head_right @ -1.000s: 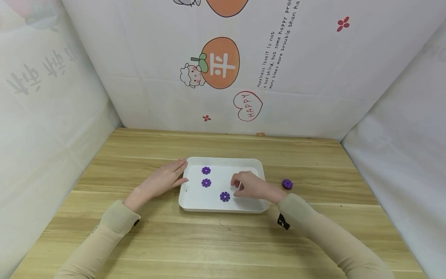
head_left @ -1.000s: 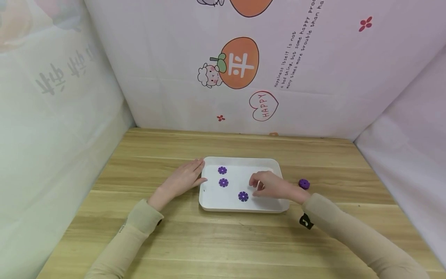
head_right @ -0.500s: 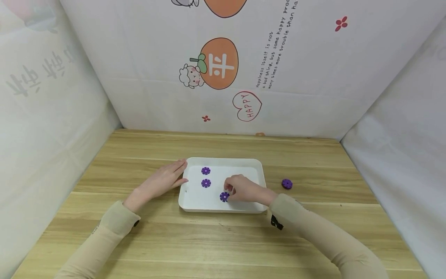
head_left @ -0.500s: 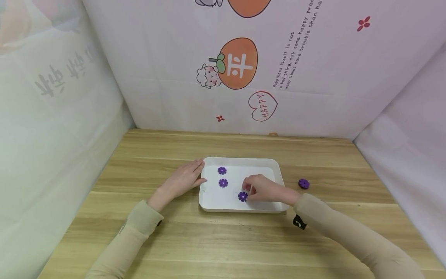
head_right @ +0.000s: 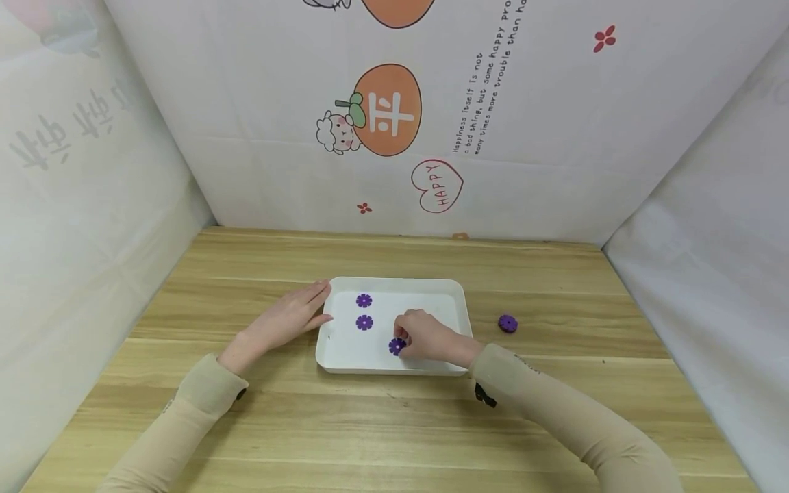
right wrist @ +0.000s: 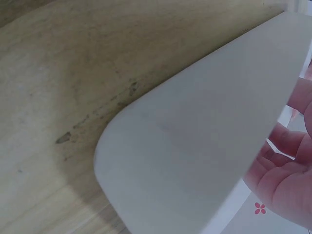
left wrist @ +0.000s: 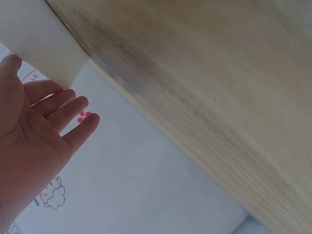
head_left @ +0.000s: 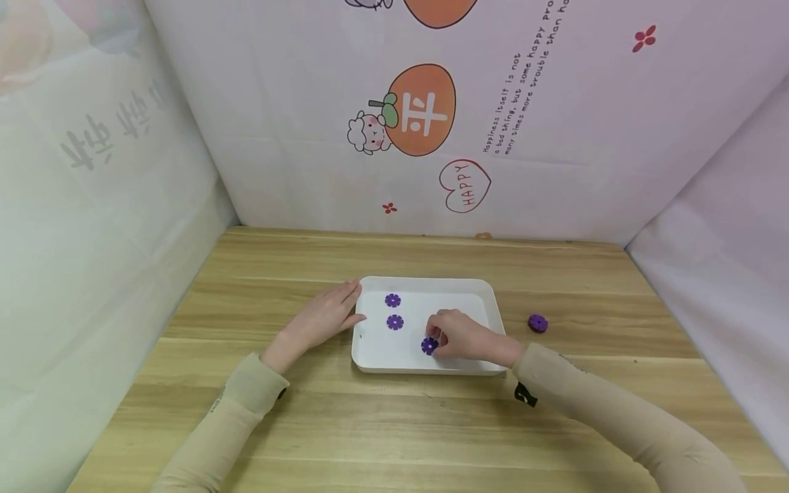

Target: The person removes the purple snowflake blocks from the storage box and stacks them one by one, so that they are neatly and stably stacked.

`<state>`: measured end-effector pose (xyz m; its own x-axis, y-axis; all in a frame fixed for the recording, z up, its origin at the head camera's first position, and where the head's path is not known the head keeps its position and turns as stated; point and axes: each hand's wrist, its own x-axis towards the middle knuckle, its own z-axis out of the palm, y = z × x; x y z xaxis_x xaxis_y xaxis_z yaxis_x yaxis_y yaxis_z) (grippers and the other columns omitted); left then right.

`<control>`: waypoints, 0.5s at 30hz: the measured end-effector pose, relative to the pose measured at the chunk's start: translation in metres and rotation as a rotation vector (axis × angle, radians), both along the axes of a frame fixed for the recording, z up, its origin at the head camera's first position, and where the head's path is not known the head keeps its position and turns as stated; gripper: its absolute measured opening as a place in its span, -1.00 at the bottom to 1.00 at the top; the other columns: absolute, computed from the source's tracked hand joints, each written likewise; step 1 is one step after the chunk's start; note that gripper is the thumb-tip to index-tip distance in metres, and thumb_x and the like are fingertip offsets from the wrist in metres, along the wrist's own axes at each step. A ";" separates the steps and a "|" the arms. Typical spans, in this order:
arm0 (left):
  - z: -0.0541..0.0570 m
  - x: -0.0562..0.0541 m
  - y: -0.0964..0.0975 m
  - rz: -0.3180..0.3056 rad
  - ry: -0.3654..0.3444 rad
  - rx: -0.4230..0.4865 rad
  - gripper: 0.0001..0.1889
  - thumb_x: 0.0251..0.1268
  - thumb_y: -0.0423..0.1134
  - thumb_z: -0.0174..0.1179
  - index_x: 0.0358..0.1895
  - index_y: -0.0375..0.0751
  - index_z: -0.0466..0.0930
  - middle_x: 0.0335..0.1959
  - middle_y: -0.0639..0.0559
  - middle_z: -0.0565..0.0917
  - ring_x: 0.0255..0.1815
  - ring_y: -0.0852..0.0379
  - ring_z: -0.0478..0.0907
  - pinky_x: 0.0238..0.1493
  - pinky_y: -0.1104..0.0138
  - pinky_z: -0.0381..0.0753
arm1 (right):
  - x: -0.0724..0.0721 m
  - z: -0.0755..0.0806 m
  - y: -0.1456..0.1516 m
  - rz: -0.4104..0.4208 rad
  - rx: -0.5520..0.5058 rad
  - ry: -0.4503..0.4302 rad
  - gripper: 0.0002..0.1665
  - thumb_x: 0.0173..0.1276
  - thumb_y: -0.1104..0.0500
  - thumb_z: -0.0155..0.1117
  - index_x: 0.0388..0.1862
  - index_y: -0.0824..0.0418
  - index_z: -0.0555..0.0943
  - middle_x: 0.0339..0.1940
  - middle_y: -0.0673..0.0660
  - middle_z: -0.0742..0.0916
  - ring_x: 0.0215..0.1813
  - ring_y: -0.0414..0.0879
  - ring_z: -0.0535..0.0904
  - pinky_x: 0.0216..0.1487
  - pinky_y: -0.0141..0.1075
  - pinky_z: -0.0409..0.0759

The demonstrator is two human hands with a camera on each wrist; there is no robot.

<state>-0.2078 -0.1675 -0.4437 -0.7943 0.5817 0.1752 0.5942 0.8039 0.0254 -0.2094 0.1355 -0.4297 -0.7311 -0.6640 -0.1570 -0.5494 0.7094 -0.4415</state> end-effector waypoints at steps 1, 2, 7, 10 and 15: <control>0.000 0.000 0.000 -0.001 0.001 0.000 -0.29 0.50 0.10 0.03 0.40 -0.48 0.31 0.46 -0.33 0.36 0.45 -0.20 0.40 0.45 0.01 0.45 | 0.000 0.000 0.000 -0.003 0.002 0.003 -0.78 0.11 0.32 0.46 -0.25 0.25 0.63 -0.32 0.09 0.66 -0.35 -0.22 0.54 -0.33 -0.51 0.52; 0.000 0.000 0.000 -0.001 0.003 -0.002 -0.29 0.50 0.10 0.04 0.40 -0.48 0.31 0.45 -0.33 0.36 0.45 -0.20 0.40 0.45 0.01 0.45 | 0.000 -0.001 0.000 -0.004 0.006 0.007 -0.78 0.11 0.32 0.46 -0.25 0.25 0.63 -0.32 0.08 0.66 -0.36 -0.22 0.53 -0.33 -0.51 0.52; 0.000 -0.001 0.000 -0.003 0.004 -0.002 -0.30 0.50 0.10 0.03 0.40 -0.48 0.32 0.45 -0.33 0.37 0.44 -0.20 0.40 0.44 0.01 0.46 | 0.002 0.000 -0.002 -0.009 0.019 0.022 -0.80 0.14 0.31 0.45 -0.26 0.24 0.64 -0.34 0.07 0.67 -0.37 -0.23 0.51 -0.34 -0.51 0.50; 0.000 -0.001 0.000 -0.002 0.000 -0.002 -0.30 0.51 0.10 0.02 0.41 -0.47 0.31 0.46 -0.32 0.36 0.45 -0.19 0.40 0.45 0.01 0.46 | 0.003 0.000 -0.002 -0.006 0.020 0.031 -0.81 0.14 0.32 0.44 -0.25 0.24 0.64 -0.34 0.07 0.67 -0.38 -0.23 0.49 -0.35 -0.51 0.49; 0.000 0.000 0.000 -0.004 0.010 -0.007 -0.29 0.50 0.10 0.03 0.40 -0.47 0.32 0.45 -0.32 0.37 0.44 -0.19 0.40 0.44 0.01 0.47 | 0.005 0.001 -0.002 0.017 0.017 0.061 -0.81 0.13 0.33 0.43 -0.26 0.25 0.63 -0.34 0.07 0.67 -0.37 -0.22 0.52 -0.35 -0.53 0.49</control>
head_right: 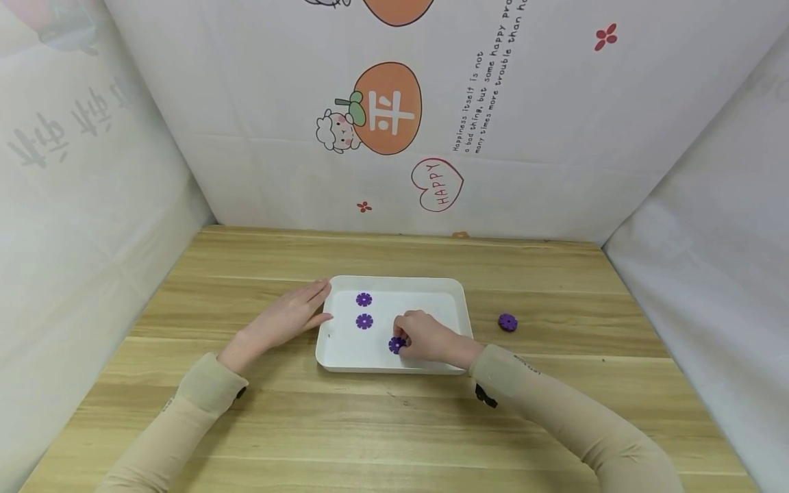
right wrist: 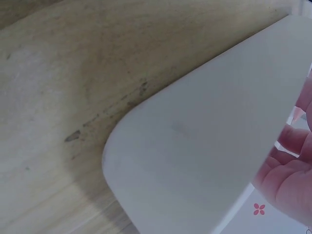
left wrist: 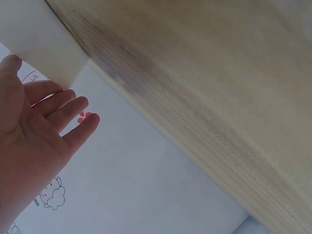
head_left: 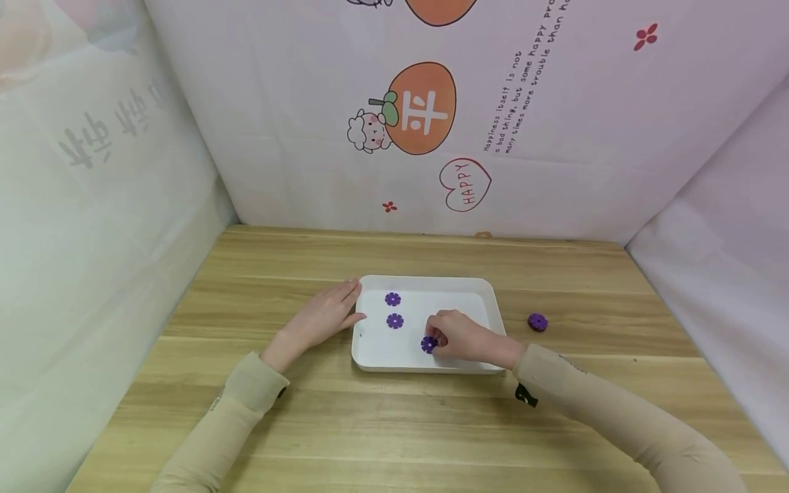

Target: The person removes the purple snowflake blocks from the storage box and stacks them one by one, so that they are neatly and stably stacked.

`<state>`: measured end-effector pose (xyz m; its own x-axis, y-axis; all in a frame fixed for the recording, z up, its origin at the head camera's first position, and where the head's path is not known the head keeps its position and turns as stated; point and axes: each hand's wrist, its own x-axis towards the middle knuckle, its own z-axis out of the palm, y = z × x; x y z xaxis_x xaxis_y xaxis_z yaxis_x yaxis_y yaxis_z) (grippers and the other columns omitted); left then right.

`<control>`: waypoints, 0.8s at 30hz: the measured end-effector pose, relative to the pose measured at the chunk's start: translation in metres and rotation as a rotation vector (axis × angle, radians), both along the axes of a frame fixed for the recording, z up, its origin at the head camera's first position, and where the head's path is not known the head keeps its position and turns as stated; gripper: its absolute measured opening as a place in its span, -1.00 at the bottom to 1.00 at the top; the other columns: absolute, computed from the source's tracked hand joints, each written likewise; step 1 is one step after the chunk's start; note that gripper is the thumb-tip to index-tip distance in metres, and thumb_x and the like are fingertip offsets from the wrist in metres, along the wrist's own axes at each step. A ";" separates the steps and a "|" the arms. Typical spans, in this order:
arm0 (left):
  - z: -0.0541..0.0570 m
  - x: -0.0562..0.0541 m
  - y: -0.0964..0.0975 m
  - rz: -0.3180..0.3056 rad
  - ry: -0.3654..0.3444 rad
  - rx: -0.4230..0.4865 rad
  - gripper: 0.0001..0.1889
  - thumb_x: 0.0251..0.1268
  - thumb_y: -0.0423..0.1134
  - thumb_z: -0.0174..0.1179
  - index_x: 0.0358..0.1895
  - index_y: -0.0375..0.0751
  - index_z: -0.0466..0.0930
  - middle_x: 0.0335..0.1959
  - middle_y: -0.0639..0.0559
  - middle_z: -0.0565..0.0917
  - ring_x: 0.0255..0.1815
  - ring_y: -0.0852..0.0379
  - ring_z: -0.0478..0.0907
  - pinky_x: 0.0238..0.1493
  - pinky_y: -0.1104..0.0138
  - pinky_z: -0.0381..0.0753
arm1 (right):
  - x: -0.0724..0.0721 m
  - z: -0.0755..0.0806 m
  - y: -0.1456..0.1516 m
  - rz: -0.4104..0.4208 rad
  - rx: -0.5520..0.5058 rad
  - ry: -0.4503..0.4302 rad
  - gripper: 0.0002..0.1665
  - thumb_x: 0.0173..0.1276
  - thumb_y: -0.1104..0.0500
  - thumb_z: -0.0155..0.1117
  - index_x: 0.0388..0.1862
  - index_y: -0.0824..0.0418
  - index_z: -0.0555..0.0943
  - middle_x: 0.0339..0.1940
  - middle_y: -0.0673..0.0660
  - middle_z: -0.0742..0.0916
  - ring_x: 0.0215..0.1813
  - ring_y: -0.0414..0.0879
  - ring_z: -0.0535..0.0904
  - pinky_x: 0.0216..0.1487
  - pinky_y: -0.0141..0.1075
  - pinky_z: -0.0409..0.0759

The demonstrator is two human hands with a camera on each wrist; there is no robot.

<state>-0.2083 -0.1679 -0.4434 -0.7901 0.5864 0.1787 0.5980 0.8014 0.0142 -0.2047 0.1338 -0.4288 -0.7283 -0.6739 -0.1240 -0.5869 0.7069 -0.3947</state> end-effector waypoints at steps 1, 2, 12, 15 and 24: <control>0.000 0.000 0.000 -0.001 0.003 0.001 -0.29 0.50 0.10 0.03 0.40 -0.47 0.32 0.45 -0.32 0.37 0.44 -0.19 0.41 0.44 0.01 0.47 | 0.000 0.000 0.000 0.008 -0.002 0.010 -0.81 0.12 0.34 0.43 -0.26 0.25 0.64 -0.34 0.07 0.67 -0.37 -0.21 0.53 -0.35 -0.53 0.50; 0.000 0.000 0.000 -0.001 0.004 0.002 -0.30 0.50 0.10 0.03 0.40 -0.47 0.32 0.45 -0.32 0.37 0.44 -0.19 0.41 0.43 0.01 0.47 | 0.000 0.000 0.000 0.017 -0.002 0.021 -0.81 0.12 0.34 0.43 -0.27 0.25 0.64 -0.35 0.07 0.68 -0.38 -0.22 0.53 -0.35 -0.53 0.50; -0.003 -0.001 0.000 0.001 0.012 -0.001 -0.30 0.49 0.09 0.05 0.39 -0.48 0.33 0.44 -0.33 0.38 0.43 -0.20 0.42 0.44 0.01 0.47 | 0.001 -0.002 0.001 0.038 -0.035 0.036 -0.83 0.09 0.35 0.44 -0.31 0.29 0.65 -0.37 0.08 0.69 -0.38 -0.25 0.54 -0.35 -0.55 0.54; -0.004 -0.001 0.000 0.002 0.008 -0.002 -0.30 0.50 0.10 0.03 0.40 -0.47 0.32 0.44 -0.33 0.38 0.44 -0.19 0.41 0.44 0.02 0.46 | 0.002 -0.002 0.002 0.031 -0.049 0.033 -0.83 0.09 0.34 0.44 -0.32 0.29 0.66 -0.38 0.08 0.70 -0.38 -0.26 0.55 -0.35 -0.56 0.54; -0.001 0.001 0.000 -0.002 0.019 0.002 -0.31 0.50 0.08 0.05 0.39 -0.48 0.34 0.43 -0.33 0.40 0.42 -0.19 0.43 0.43 0.02 0.48 | 0.000 0.004 0.015 0.023 -0.124 0.102 -0.80 0.07 0.30 0.49 -0.31 0.30 0.67 -0.40 0.09 0.74 -0.43 -0.26 0.59 -0.39 -0.56 0.57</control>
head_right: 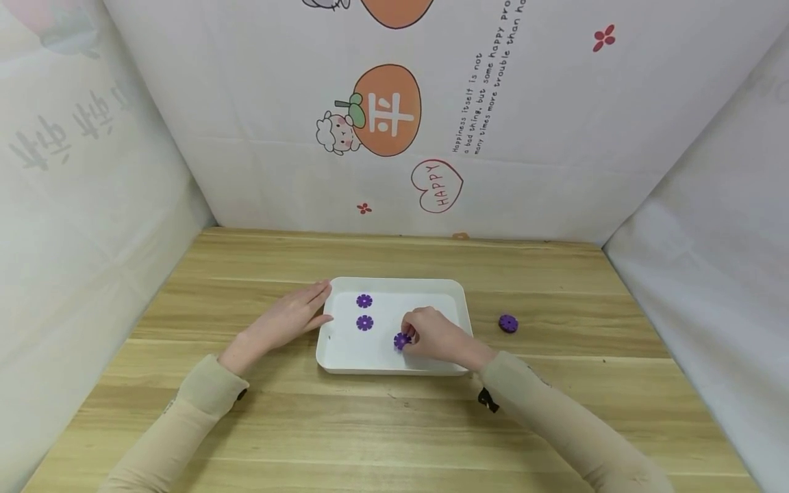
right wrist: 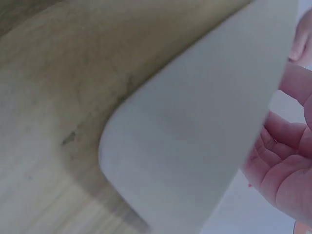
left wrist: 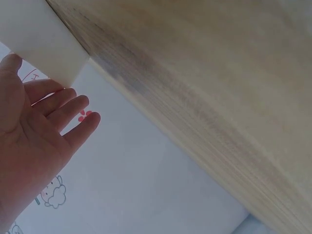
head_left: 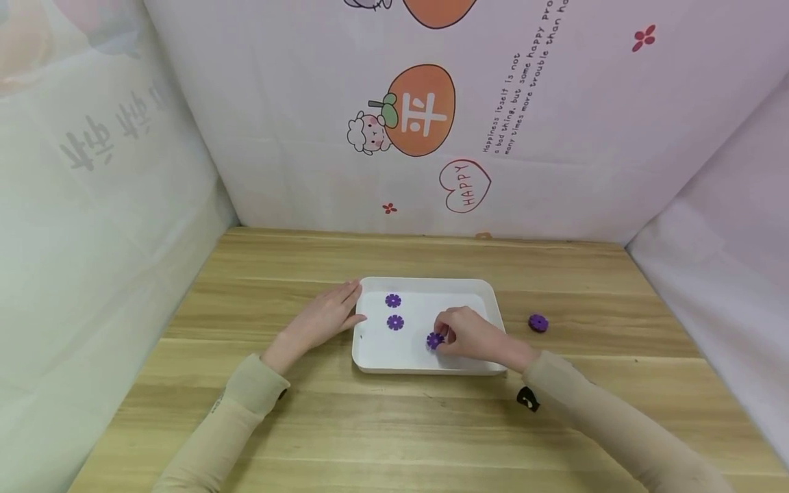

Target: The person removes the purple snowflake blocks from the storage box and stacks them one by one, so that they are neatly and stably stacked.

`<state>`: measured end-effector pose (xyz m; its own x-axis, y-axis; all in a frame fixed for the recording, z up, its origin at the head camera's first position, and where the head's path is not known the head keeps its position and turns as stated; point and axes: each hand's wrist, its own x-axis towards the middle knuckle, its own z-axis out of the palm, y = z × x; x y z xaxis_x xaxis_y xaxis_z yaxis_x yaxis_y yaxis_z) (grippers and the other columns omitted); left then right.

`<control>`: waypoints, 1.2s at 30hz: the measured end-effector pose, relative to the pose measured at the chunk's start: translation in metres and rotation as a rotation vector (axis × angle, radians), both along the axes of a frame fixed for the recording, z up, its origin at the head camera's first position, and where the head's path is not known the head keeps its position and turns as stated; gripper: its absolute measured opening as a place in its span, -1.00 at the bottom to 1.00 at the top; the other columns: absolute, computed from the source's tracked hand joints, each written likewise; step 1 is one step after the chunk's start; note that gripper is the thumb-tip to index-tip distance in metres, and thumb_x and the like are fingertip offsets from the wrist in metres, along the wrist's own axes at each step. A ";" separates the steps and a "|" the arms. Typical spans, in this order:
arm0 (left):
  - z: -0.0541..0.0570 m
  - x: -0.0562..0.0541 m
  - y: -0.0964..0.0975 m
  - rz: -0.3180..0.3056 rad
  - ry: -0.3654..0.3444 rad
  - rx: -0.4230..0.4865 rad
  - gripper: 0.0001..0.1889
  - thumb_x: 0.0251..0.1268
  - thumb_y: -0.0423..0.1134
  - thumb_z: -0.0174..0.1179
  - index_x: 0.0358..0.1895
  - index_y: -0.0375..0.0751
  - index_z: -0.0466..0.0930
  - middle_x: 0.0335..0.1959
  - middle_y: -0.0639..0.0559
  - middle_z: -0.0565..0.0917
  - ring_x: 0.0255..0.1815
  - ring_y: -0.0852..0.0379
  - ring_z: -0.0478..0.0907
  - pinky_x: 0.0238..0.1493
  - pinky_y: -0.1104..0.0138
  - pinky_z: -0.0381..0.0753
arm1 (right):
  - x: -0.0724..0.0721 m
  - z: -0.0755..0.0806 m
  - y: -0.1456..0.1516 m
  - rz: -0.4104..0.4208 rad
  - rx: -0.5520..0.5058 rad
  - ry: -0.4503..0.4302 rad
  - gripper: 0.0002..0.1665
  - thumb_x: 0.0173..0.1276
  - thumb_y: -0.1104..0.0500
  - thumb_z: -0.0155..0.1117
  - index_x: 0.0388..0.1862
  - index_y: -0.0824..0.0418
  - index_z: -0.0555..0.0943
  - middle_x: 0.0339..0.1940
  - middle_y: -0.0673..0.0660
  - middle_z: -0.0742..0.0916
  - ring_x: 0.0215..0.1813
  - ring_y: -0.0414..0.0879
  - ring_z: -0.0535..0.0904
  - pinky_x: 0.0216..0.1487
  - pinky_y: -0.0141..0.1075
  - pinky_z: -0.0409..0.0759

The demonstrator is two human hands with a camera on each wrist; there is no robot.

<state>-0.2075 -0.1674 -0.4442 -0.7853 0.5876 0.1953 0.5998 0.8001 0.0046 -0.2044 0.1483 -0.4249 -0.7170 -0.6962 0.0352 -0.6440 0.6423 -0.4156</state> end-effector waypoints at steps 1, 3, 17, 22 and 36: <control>0.000 0.000 0.000 0.001 -0.001 0.002 -0.31 0.50 0.08 0.05 0.39 -0.48 0.34 0.43 -0.33 0.40 0.42 -0.19 0.43 0.43 0.02 0.48 | -0.001 0.001 0.002 -0.003 -0.009 0.014 -0.80 0.07 0.30 0.49 -0.31 0.30 0.67 -0.41 0.08 0.74 -0.43 -0.26 0.60 -0.39 -0.56 0.58; 0.001 0.001 0.000 0.001 -0.002 0.004 -0.31 0.50 0.08 0.04 0.39 -0.48 0.34 0.43 -0.33 0.40 0.42 -0.19 0.43 0.43 0.03 0.47 | -0.003 0.003 0.007 -0.010 -0.027 0.036 -0.79 0.07 0.31 0.49 -0.30 0.31 0.67 -0.41 0.10 0.75 -0.44 -0.24 0.61 -0.39 -0.55 0.59; 0.002 0.001 0.004 0.008 -0.020 0.020 -0.30 0.49 0.08 0.06 0.39 -0.49 0.32 0.44 -0.35 0.38 0.44 -0.21 0.40 0.45 0.00 0.44 | -0.005 0.029 0.045 -0.175 -0.059 -0.008 -0.79 0.13 0.33 0.47 -0.25 0.34 0.67 -0.35 0.15 0.74 -0.36 -0.21 0.63 -0.36 -0.49 0.65; 0.002 0.002 0.003 0.007 -0.015 0.028 -0.31 0.48 0.06 0.08 0.38 -0.50 0.33 0.42 -0.36 0.39 0.43 -0.22 0.41 0.44 -0.01 0.45 | -0.005 0.031 0.058 -0.214 -0.055 -0.020 -0.80 0.14 0.32 0.47 -0.26 0.33 0.66 -0.37 0.14 0.74 -0.38 -0.20 0.62 -0.39 -0.48 0.64; 0.002 0.002 0.003 0.003 -0.019 0.031 -0.30 0.48 0.06 0.08 0.38 -0.51 0.33 0.43 -0.37 0.38 0.43 -0.23 0.40 0.45 -0.01 0.44 | -0.001 0.035 0.102 -0.298 -0.066 0.022 -0.80 0.14 0.30 0.48 -0.25 0.30 0.69 -0.37 0.11 0.75 -0.39 -0.22 0.60 -0.41 -0.49 0.64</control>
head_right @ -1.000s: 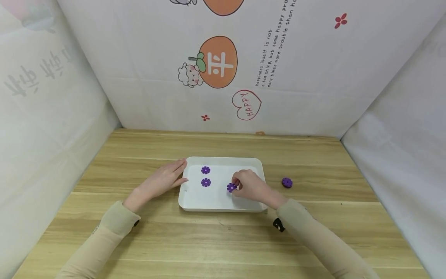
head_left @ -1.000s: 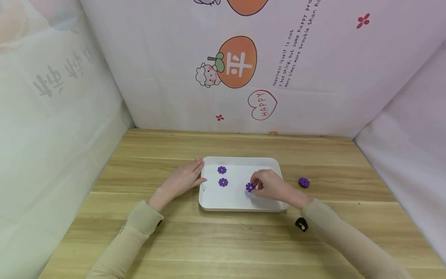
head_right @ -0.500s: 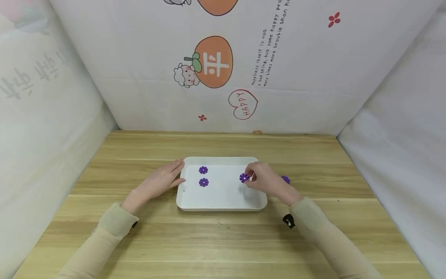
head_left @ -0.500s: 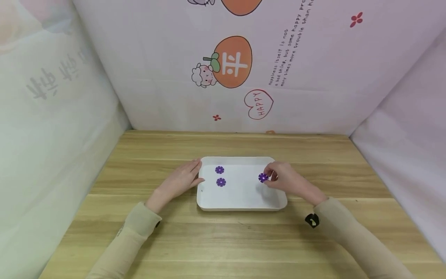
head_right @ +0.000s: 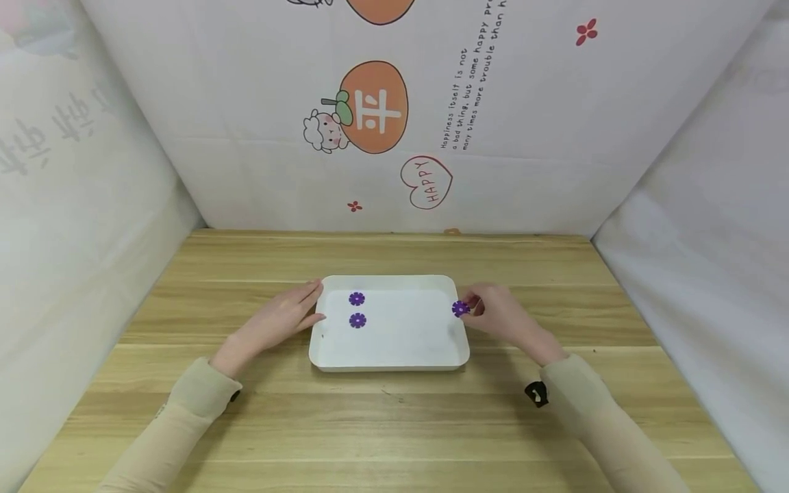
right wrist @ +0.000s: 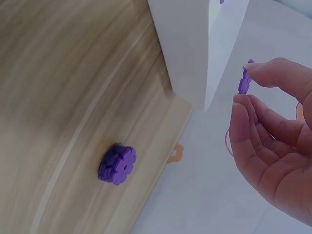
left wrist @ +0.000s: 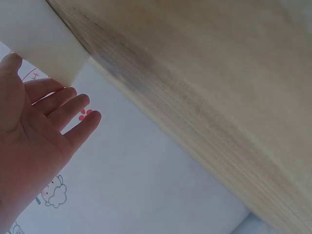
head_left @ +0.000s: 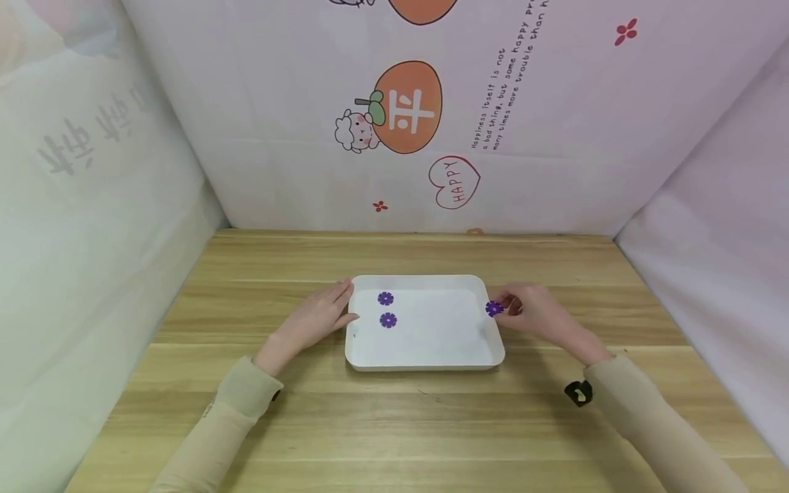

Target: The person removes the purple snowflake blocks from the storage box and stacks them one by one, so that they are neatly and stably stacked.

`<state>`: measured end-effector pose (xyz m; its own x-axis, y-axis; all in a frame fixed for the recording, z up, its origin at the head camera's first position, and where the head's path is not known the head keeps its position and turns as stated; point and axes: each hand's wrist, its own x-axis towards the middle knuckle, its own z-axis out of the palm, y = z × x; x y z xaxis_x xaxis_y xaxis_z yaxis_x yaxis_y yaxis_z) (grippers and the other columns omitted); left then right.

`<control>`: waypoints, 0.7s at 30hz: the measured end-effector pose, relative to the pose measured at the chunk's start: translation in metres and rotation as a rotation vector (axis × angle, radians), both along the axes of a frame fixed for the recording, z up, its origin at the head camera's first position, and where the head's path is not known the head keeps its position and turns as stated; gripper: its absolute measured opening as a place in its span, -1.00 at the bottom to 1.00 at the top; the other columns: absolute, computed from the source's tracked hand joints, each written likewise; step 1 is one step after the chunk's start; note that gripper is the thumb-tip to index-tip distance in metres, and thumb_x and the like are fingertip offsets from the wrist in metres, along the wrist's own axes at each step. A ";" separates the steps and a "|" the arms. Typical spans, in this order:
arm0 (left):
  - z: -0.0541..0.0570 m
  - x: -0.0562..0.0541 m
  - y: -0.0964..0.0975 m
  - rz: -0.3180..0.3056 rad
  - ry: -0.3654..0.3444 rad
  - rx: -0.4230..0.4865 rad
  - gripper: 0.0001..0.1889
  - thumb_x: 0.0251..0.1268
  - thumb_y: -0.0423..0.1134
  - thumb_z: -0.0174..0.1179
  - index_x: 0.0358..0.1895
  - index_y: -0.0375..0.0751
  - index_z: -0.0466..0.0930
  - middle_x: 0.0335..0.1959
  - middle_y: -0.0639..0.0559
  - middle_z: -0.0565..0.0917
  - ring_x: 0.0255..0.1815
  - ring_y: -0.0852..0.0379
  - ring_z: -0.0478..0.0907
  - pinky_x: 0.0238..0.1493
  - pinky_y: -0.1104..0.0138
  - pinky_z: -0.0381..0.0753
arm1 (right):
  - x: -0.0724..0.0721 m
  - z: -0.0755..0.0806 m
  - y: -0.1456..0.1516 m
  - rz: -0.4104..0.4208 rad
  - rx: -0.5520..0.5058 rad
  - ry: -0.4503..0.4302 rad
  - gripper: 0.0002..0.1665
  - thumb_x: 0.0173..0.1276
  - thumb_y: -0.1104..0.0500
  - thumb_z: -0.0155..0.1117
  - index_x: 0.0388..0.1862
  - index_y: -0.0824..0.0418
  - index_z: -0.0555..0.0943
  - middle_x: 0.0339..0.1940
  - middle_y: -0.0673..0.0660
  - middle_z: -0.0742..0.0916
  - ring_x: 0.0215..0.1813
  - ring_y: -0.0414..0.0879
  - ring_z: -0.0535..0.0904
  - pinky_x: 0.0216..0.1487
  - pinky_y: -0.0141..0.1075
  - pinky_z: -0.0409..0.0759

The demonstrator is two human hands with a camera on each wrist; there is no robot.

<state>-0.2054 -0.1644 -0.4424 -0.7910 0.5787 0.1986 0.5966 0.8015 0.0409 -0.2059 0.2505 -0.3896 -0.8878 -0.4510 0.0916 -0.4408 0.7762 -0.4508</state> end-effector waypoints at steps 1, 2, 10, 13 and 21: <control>0.000 0.000 0.000 0.001 0.000 -0.002 -0.30 0.48 0.06 0.08 0.38 -0.51 0.33 0.43 -0.37 0.38 0.43 -0.23 0.40 0.45 -0.01 0.44 | 0.000 0.000 0.002 -0.005 0.004 0.004 -0.79 0.13 0.29 0.49 -0.24 0.29 0.69 -0.37 0.11 0.75 -0.40 -0.22 0.60 -0.41 -0.49 0.63; -0.001 0.000 0.000 0.002 0.000 -0.004 -0.30 0.48 0.06 0.08 0.38 -0.51 0.32 0.43 -0.37 0.38 0.43 -0.23 0.40 0.45 -0.01 0.44 | 0.000 0.001 0.004 -0.010 0.007 0.008 -0.79 0.13 0.28 0.49 -0.24 0.29 0.69 -0.38 0.11 0.75 -0.40 -0.22 0.60 -0.41 -0.49 0.63; -0.003 -0.001 -0.001 0.003 -0.001 -0.005 -0.31 0.49 0.06 0.07 0.39 -0.49 0.33 0.44 -0.35 0.38 0.44 -0.21 0.40 0.45 -0.01 0.44 | 0.000 0.001 0.018 -0.036 0.015 0.001 -0.79 0.14 0.29 0.47 -0.24 0.32 0.68 -0.36 0.16 0.77 -0.38 -0.18 0.65 -0.40 -0.48 0.63; -0.003 -0.001 -0.001 0.000 0.004 -0.001 -0.30 0.48 0.06 0.08 0.39 -0.50 0.33 0.43 -0.36 0.39 0.44 -0.21 0.41 0.44 -0.01 0.45 | -0.001 0.000 0.024 -0.060 0.022 -0.013 -0.79 0.15 0.31 0.46 -0.23 0.35 0.67 -0.35 0.18 0.77 -0.37 -0.16 0.66 -0.39 -0.47 0.64; -0.003 -0.001 -0.001 -0.005 0.010 -0.002 -0.31 0.49 0.06 0.07 0.39 -0.51 0.33 0.43 -0.37 0.39 0.44 -0.22 0.41 0.43 -0.01 0.46 | -0.009 -0.008 0.041 -0.103 0.046 0.005 -0.74 0.15 0.29 0.46 -0.20 0.39 0.67 -0.35 0.23 0.77 -0.36 -0.09 0.68 -0.37 -0.41 0.65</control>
